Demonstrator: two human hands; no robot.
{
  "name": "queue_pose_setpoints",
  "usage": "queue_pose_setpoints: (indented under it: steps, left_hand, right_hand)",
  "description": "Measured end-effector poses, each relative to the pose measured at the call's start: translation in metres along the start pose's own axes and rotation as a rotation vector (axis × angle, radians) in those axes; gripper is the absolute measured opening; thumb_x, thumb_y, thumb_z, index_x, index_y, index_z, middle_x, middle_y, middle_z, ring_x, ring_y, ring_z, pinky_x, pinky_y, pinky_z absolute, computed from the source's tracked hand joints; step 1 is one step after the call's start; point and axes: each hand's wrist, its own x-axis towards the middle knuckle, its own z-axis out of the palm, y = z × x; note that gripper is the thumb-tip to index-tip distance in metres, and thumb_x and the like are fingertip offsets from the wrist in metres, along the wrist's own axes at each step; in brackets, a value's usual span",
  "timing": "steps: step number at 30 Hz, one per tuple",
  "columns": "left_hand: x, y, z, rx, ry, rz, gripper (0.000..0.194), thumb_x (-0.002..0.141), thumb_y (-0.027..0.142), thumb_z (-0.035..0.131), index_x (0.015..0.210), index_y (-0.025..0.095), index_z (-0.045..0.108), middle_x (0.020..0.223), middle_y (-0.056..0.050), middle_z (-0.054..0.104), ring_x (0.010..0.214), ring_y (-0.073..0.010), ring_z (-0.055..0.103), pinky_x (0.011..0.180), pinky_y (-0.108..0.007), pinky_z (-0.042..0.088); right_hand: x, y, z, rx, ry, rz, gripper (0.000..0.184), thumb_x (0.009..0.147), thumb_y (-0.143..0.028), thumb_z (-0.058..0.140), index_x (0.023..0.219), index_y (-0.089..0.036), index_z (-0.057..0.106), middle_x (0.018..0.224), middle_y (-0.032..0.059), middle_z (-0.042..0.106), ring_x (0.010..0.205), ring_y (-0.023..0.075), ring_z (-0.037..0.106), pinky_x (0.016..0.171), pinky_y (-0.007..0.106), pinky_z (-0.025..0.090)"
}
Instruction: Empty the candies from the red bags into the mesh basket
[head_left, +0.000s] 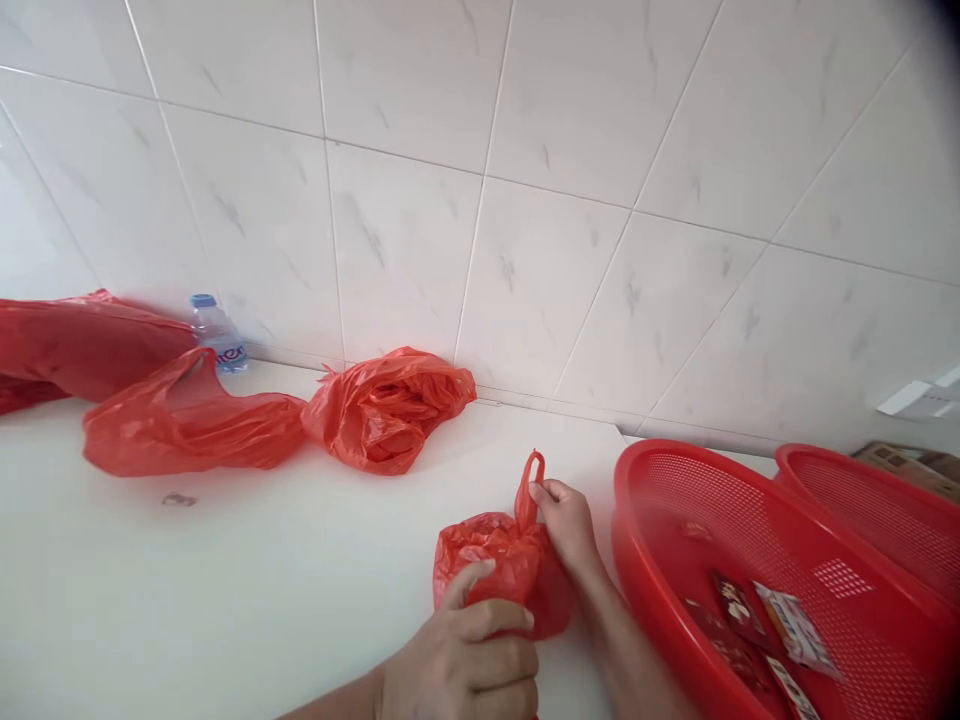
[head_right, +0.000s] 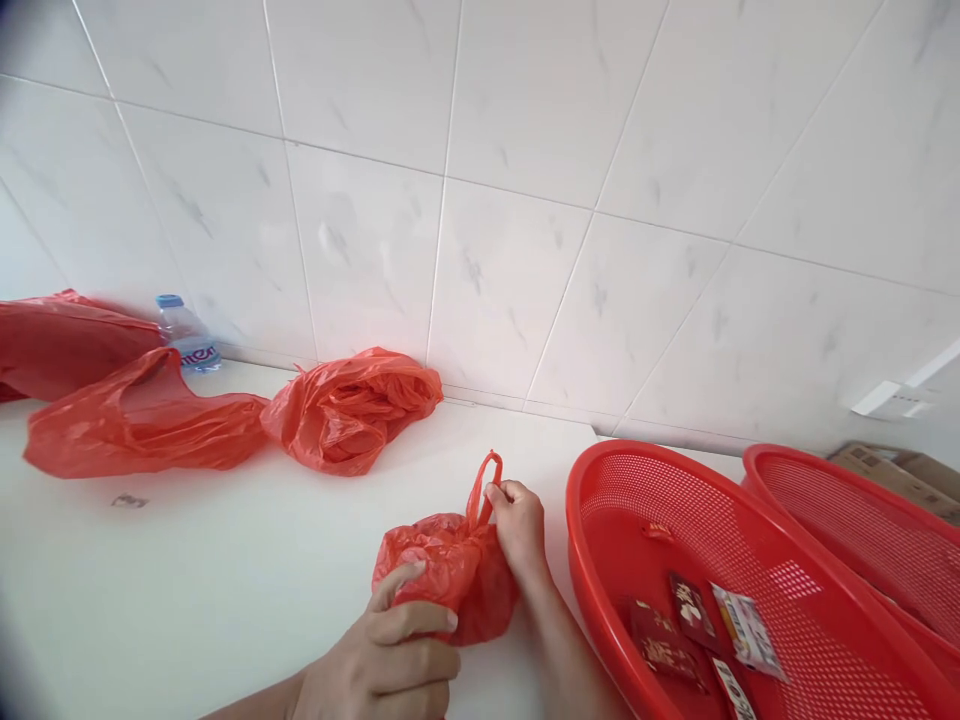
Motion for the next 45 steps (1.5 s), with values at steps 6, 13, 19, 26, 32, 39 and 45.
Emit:
queue_pose_setpoints:
  steps: [6, 13, 19, 26, 32, 39, 45]
  left_hand:
    - [0.005, -0.014, 0.001, 0.126, -0.001, -0.297, 0.083, 0.066, 0.056, 0.070, 0.135, 0.023, 0.037, 0.145, -0.022, 0.036, 0.131, -0.0409, 0.034, 0.100, -0.062, 0.034]
    - [0.010, -0.018, -0.031, -0.015, -0.158, -0.525, 0.036, 0.073, 0.000, 0.047, 0.095, 0.025, 0.062, 0.087, 0.000, 0.066, 0.074, -0.0153, 0.063, 0.067, -0.023, 0.050]
    - [-0.046, -0.005, -0.144, 0.072, 0.002, -0.856, 0.044, 0.069, -0.002, 0.035, 0.091, 0.024, 0.063, 0.091, -0.002, 0.066, 0.077, -0.0135, 0.063, 0.066, -0.020, 0.048]
    - [-0.144, 0.002, -0.236, 0.732, -0.085, -1.290, 0.037, 0.071, 0.020, 0.051, 0.104, 0.031, 0.061, 0.115, 0.002, 0.063, 0.101, -0.0260, 0.060, 0.079, -0.034, 0.049]
    - [-0.137, -0.040, -0.240, 0.525, -0.025, -1.280, 0.059, 0.079, 0.048, 0.054, 0.133, 0.029, 0.039, 0.144, -0.008, 0.040, 0.128, -0.0305, 0.043, 0.098, -0.044, 0.042]
    - [-0.117, -0.144, -0.235, 0.714, 0.345, -1.557, 0.092, 0.075, 0.064, 0.048, 0.132, -0.004, 0.025, 0.131, -0.035, 0.042, 0.123, -0.0486, 0.041, 0.083, -0.054, 0.047]
    - [-0.144, -0.143, -0.223, 0.758, 0.457, -1.526, 0.041, 0.076, 0.043, 0.048, 0.108, 0.019, 0.045, 0.059, 0.002, 0.057, 0.068, -0.0375, 0.066, 0.055, -0.044, 0.050]
  right_hand:
    - [0.004, 0.021, -0.012, 0.195, -0.040, 0.017, 0.064, 0.083, -0.068, 0.033, 0.104, -0.016, 0.062, 0.089, 0.0077, 0.066, 0.086, 0.0207, 0.062, 0.074, 0.030, 0.048]
    - [0.005, 0.034, -0.011, 0.114, -0.057, -0.013, 0.059, 0.084, -0.066, 0.038, 0.096, -0.016, 0.066, 0.085, 0.0081, 0.067, 0.085, 0.0230, 0.062, 0.079, 0.036, 0.049]
    - [0.008, 0.038, -0.011, 0.081, -0.062, 0.004, 0.058, 0.080, -0.067, 0.044, 0.095, -0.016, 0.068, 0.085, 0.0094, 0.068, 0.086, 0.0253, 0.063, 0.078, 0.038, 0.049]
    - [0.006, 0.038, -0.007, 0.068, -0.044, -0.025, 0.054, 0.078, -0.066, 0.049, 0.092, -0.017, 0.068, 0.080, 0.0076, 0.067, 0.081, 0.0236, 0.063, 0.075, 0.036, 0.050]
    - [0.004, 0.035, -0.004, 0.091, -0.052, -0.007, 0.051, 0.076, -0.065, 0.050, 0.089, -0.018, 0.068, 0.084, 0.0085, 0.068, 0.085, 0.0246, 0.064, 0.080, 0.036, 0.049]
    - [-0.001, 0.034, 0.003, -0.019, -0.047, -0.074, 0.050, 0.080, -0.063, 0.043, 0.087, -0.018, 0.065, 0.082, 0.0065, 0.067, 0.083, 0.0237, 0.063, 0.074, 0.033, 0.046]
    - [-0.008, 0.020, 0.003, -0.056, -0.003, -0.175, 0.041, 0.081, -0.057, 0.046, 0.072, -0.020, 0.063, 0.068, 0.0008, 0.063, 0.066, 0.0180, 0.057, 0.061, 0.028, 0.043]
